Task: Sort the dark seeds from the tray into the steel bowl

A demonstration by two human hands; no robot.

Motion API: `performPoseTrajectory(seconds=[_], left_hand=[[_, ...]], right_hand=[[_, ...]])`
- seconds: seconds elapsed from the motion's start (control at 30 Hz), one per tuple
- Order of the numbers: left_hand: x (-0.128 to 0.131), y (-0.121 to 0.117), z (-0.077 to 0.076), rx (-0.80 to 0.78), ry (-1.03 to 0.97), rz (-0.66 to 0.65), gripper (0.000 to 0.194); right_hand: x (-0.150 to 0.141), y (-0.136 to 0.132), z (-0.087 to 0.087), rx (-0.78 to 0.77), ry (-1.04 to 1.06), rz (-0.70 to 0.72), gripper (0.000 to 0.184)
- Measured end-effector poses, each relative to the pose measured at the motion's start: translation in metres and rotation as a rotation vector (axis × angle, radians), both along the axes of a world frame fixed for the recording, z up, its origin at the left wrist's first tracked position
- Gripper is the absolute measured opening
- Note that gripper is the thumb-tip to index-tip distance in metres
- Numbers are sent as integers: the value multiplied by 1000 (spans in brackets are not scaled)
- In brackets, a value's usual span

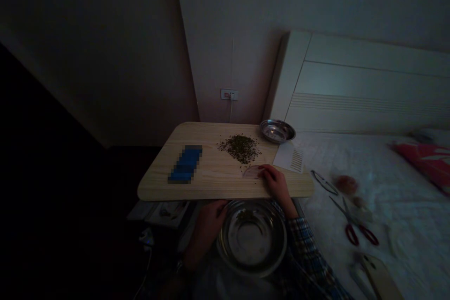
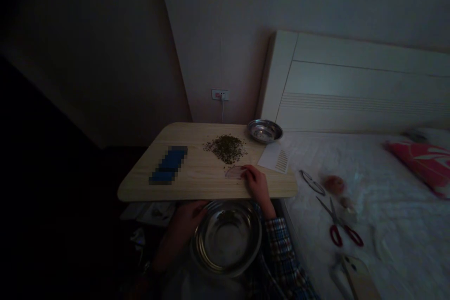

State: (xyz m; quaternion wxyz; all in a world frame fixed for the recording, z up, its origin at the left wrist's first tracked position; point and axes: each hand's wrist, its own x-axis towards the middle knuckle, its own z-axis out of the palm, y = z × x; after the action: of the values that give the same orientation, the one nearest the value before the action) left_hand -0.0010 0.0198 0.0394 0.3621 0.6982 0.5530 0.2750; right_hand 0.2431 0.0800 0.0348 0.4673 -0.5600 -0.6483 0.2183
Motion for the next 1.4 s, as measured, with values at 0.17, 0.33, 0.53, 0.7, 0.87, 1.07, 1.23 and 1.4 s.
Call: performPoseTrajectory(seconds=[0.17, 0.33, 0.53, 0.7, 0.87, 1.07, 1.23, 1.4], left_hand=[[1, -1, -7, 10, -11, 29, 30], [1, -1, -9, 20, -33, 11, 30], [3, -3, -7, 26, -7, 22, 30], [4, -3, -7, 16, -31, 25, 30], [4, -3, -8, 22, -48, 22, 31], [3, -4, -1, 18, -72, -7, 30], [2, -5, -3, 33, -62, -2, 32], [0, -5, -2, 20, -47, -2, 31]], right_hand=[[-1, 0, 0, 26, -9, -22, 27], [3, -11, -2, 32, -11, -98, 28], [16, -37, -4, 8, -21, -204, 30], [15, -58, 1, -44, 10, -157, 28], [8, -77, 8, -134, 62, 81, 26], [9, -80, 10, -136, 175, 28, 28], [14, -63, 8, -71, 234, -77, 29], [12, -46, 6, -63, 249, -53, 30]])
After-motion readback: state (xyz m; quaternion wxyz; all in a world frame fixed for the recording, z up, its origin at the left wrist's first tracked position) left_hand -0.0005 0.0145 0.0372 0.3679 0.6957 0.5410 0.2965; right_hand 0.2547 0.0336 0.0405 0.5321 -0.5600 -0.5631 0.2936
